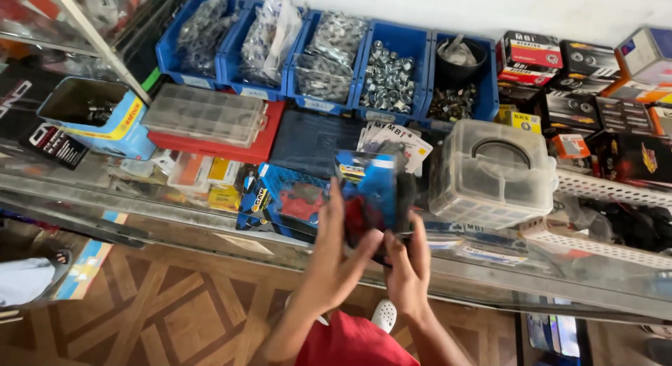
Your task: The person picks up packaged mechanical parts from a glass counter, wipes them with a dark cloth, and hangs them on a wall display rack. They repeat this process for several items, including brake pads and other components, before returning to the counter to handle more packages.
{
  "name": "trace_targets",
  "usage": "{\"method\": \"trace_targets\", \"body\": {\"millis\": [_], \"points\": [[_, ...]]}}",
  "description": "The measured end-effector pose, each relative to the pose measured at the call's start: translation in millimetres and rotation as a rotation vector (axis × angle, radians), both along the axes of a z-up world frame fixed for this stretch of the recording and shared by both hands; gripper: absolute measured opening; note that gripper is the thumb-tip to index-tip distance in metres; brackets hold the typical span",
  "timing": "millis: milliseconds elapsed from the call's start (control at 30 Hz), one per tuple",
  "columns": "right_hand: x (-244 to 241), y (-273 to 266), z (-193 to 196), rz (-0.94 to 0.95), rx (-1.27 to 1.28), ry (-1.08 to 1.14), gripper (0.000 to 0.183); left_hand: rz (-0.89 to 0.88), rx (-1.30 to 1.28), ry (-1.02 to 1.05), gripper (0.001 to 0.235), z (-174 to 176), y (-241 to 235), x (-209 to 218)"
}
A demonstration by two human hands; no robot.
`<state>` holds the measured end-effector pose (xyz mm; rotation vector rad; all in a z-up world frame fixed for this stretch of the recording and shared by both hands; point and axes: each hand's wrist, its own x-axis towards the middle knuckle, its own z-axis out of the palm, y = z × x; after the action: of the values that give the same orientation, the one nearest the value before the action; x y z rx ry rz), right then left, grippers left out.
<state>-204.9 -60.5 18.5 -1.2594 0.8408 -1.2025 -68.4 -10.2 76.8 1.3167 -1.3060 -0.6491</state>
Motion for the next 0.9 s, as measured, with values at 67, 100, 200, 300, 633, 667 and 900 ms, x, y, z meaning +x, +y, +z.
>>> {"method": "trace_targets", "body": {"millis": [67,100,200,300,633,667,900], "points": [[11,7,28,0.202,-0.089,0.091,0.064,-0.089,-0.017,0.183,0.085,-21,-8,-4],[18,10,42,0.405,-0.187,0.176,0.103,-0.176,-0.042,0.359,0.082,-30,-12,-5],[26,5,48,0.213,-0.632,0.585,0.074,-0.183,0.073,0.789,0.066,-79,-21,5],[29,-11,44,0.12,-0.676,0.604,0.068,-0.105,0.349,1.297,0.058,-141,-18,5],[39,-17,51,0.236,-0.812,0.547,0.056,-0.292,0.176,1.196,0.073,-119,-8,20],[40,-23,52,0.228,-0.8,0.507,0.062,-0.221,0.255,1.175,0.072,-109,-6,17],[46,12,43,0.481,-0.979,0.455,0.071,-0.256,-0.025,1.386,0.101,-35,-24,24]]}}
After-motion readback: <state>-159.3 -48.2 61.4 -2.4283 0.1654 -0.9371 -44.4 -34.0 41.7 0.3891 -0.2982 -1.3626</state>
